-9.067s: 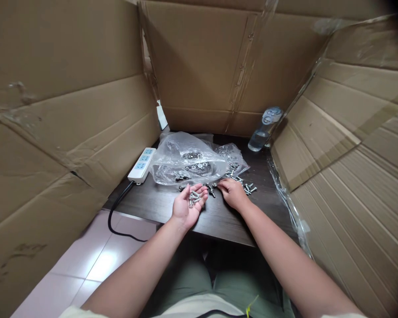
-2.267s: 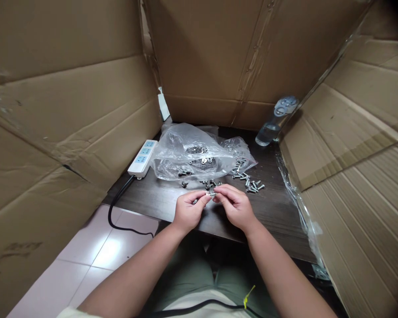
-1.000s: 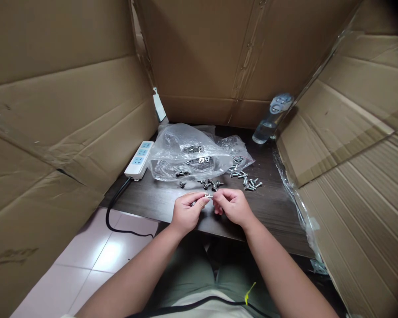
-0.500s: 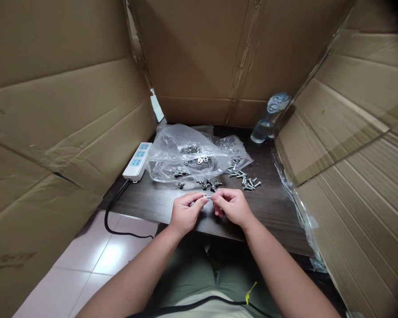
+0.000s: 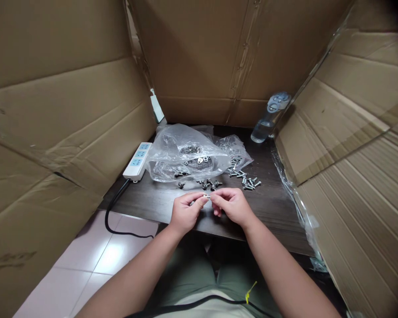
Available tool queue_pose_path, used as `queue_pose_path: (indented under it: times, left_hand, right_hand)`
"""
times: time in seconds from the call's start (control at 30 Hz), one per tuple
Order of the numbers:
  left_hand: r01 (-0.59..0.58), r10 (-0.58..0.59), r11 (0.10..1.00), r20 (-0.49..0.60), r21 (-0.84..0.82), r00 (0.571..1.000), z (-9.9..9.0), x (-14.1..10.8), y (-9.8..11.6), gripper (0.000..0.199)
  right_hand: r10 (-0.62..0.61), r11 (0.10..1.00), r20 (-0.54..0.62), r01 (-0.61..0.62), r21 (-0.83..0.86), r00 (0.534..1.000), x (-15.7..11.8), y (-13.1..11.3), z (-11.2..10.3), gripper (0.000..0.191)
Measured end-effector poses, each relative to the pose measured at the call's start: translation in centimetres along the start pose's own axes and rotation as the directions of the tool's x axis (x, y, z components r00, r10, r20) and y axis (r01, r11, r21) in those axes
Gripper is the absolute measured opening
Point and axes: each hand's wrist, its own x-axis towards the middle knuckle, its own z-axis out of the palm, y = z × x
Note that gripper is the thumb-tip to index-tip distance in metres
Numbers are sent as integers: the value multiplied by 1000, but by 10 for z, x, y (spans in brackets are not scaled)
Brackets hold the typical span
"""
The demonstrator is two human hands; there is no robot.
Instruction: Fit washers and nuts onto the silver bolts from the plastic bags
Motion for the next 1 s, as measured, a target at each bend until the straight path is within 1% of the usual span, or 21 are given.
queue_pose_path:
  times: [0.07,0.1,0.13,0.23,0.3,0.33,0.43,0.47,0.53,0.6,0.67,0.73,0.8,0.83,0.93,0.97,1.0]
  left_hand:
    - [6,-6,1000,-8,3,1000,0,0,0,24]
    - [20,-20,1000,-8,-7,1000,1,0,-1,25]
    - [39,-40,999,-6,-26,999,1,0,-2,26]
    - [106,-105,987,13,-122,994,0,0,-7,28]
    - [114,-111,982,30,-154,993,-1,0,-8,28]
    - [103,-99,984,35,-145,994,-1,0,-7,27]
    - [54,-51,996,37,-73,998,-1,0,-4,25]
    - [43,-41,998,32,-53,999,-1,0,-2,24]
    - [37,-36,999,23,-27,999,0,-1,-1,23]
    - [46,-45,999,16,-26,999,1,-1,-1,23]
    - [70,-69,995,18,-64,997,0,-1,-3,24]
    - [97,-94,988,25,-118,995,0,0,-6,25]
    - [105,-102,986,35,-130,994,-1,0,-7,25]
    - [100,-96,988,37,-117,995,-1,0,-7,24]
    - [72,-70,995,33,-64,997,-1,0,-6,24]
    - [68,-66,996,27,-56,997,0,0,-5,24]
    - [68,-67,996,21,-55,998,0,0,-5,24]
  right_hand:
    - [62,997,-5,-62,-49,998,2,4,-1,48]
    - [76,996,-6,-76,-48,997,2,5,-2,52]
    - [69,997,-5,-69,-27,998,2,6,-4,53]
    - [-34,997,14,33,71,999,0,4,-6,40]
    - [-97,991,29,94,97,995,-3,0,-5,44]
    - [-106,990,33,102,96,994,-4,-1,-4,45]
    - [-55,997,14,54,48,998,-4,-2,0,31]
    - [-21,1000,1,21,16,1000,-3,-1,1,31]
    - [48,998,-25,-49,-42,999,-2,2,1,42]
    - [94,994,-35,-95,-47,995,-1,3,0,52]
    - [71,997,-21,-71,1,997,-2,3,-2,49]
    - [-8,998,-6,9,58,1000,-4,2,-3,43]
    - [-79,993,3,79,92,997,-6,-1,-2,48]
    - [-91,991,5,90,99,996,-6,-1,-1,47]
    - [-51,997,-1,51,51,999,-5,-1,1,32]
    - [-22,1000,-3,22,13,1000,-5,0,1,33]
    - [10,1000,-4,-10,-26,1000,-4,2,1,37]
